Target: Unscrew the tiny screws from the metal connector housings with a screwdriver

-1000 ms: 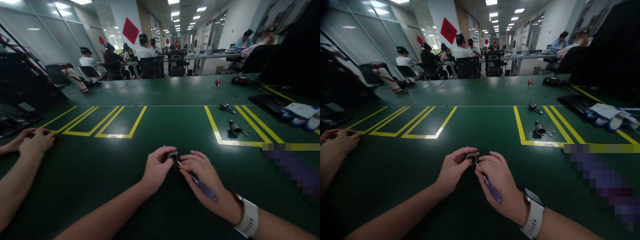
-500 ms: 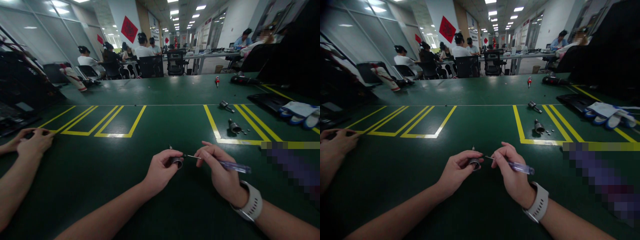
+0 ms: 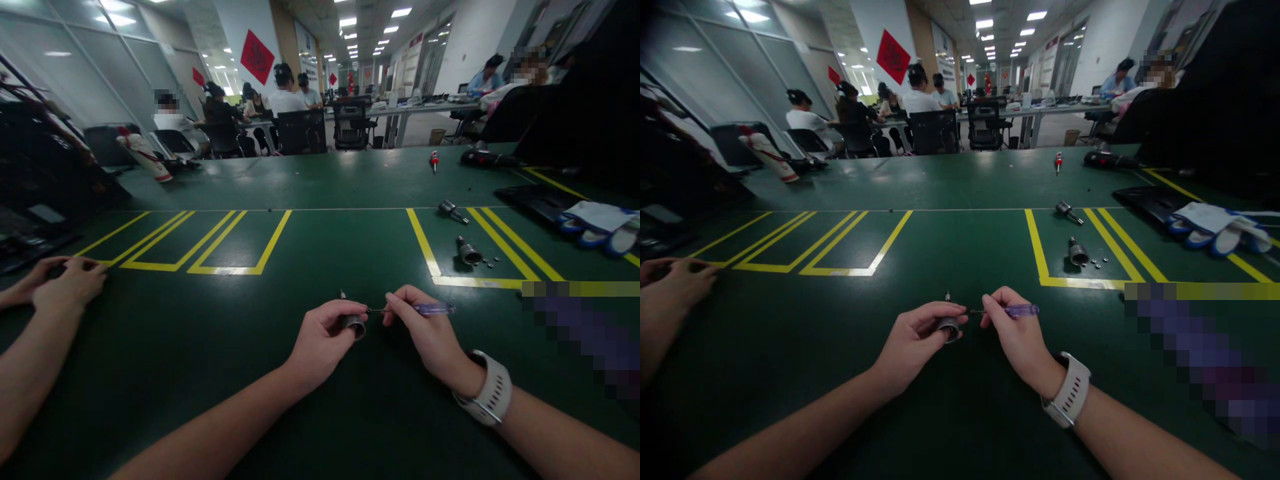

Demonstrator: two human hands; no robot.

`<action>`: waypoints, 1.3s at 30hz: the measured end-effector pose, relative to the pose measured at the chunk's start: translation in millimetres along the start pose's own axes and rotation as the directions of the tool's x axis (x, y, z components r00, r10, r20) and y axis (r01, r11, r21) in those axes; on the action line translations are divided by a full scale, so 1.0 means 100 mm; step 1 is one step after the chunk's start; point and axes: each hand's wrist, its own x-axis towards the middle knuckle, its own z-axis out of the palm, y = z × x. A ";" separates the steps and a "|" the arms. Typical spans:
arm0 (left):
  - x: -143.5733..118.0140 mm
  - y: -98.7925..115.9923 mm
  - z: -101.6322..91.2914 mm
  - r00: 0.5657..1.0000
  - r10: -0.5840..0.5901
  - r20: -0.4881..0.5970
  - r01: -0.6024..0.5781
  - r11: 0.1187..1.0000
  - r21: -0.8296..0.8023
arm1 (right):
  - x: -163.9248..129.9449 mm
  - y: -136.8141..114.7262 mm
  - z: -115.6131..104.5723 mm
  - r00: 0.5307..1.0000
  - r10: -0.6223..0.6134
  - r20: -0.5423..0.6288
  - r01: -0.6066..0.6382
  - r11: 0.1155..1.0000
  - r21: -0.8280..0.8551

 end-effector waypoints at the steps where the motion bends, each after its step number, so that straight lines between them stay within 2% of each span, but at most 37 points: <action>1: 0.00 0.00 0.00 1.000 -0.001 -0.004 0.001 1.000 -0.001 | 0.00 0.00 0.00 1.000 -0.001 0.001 0.001 1.000 0.001; 6: 0.00 -0.01 -0.02 0.999 -0.027 -0.029 0.026 0.999 -0.034 | -0.02 0.02 0.00 0.999 -0.049 -0.010 0.050 0.998 0.043; 10: 0.01 0.00 -0.02 0.995 -0.075 -0.064 0.068 0.993 -0.093 | -0.08 0.01 -0.02 0.977 -0.210 -0.027 0.211 0.955 0.210; 12: 0.02 0.01 -0.02 0.992 -0.094 -0.088 0.084 0.990 -0.110 | -0.13 -0.01 -0.02 0.953 -0.302 0.016 0.286 0.919 0.271; 14: 0.02 0.02 -0.01 0.989 -0.097 -0.108 0.086 0.991 -0.100 | -0.18 -0.06 0.00 0.927 -0.356 0.114 0.328 0.921 0.211; 16: 0.02 0.03 -0.01 0.990 -0.088 -0.113 0.079 0.994 -0.077 | -0.23 -0.11 0.03 0.899 -0.390 0.198 0.385 0.921 0.064; 20: 0.00 0.07 0.01 0.991 -0.063 -0.120 0.055 0.996 -0.069 | -0.25 -0.13 0.09 0.849 -0.467 0.247 0.510 0.847 -0.153; 26: -0.01 0.10 0.04 0.988 -0.057 -0.143 0.046 0.996 -0.079 | -0.26 -0.11 0.11 0.762 -0.540 0.358 0.641 0.709 -0.294; 29: -0.01 0.09 0.04 0.987 -0.076 -0.142 0.062 0.993 -0.100 | -0.29 -0.13 0.10 0.738 -0.574 0.354 0.669 0.688 -0.280; 31: 0.00 0.09 0.04 0.988 -0.099 -0.117 0.085 0.989 -0.119 | -0.30 -0.13 0.07 0.759 -0.591 0.273 0.646 0.733 -0.212; 33: -0.01 0.11 0.03 0.989 -0.113 -0.094 0.100 0.986 -0.133 | -0.27 -0.12 0.04 0.841 -0.525 0.134 0.540 0.831 -0.133; 35: -0.04 0.14 0.05 0.991 -0.114 -0.074 0.102 0.984 -0.147 | -0.21 -0.09 0.02 0.937 -0.350 0.016 0.350 0.935 -0.061; 36: -0.06 0.17 0.07 0.992 -0.110 -0.056 0.100 0.982 -0.159 | -0.16 -0.07 0.01 0.969 -0.245 -0.015 0.245 0.969 -0.031; 39: -0.17 0.24 0.15 0.992 -0.097 0.083 0.112 0.974 -0.197 | -0.03 -0.02 0.01 0.999 -0.045 -0.023 0.046 0.998 0.037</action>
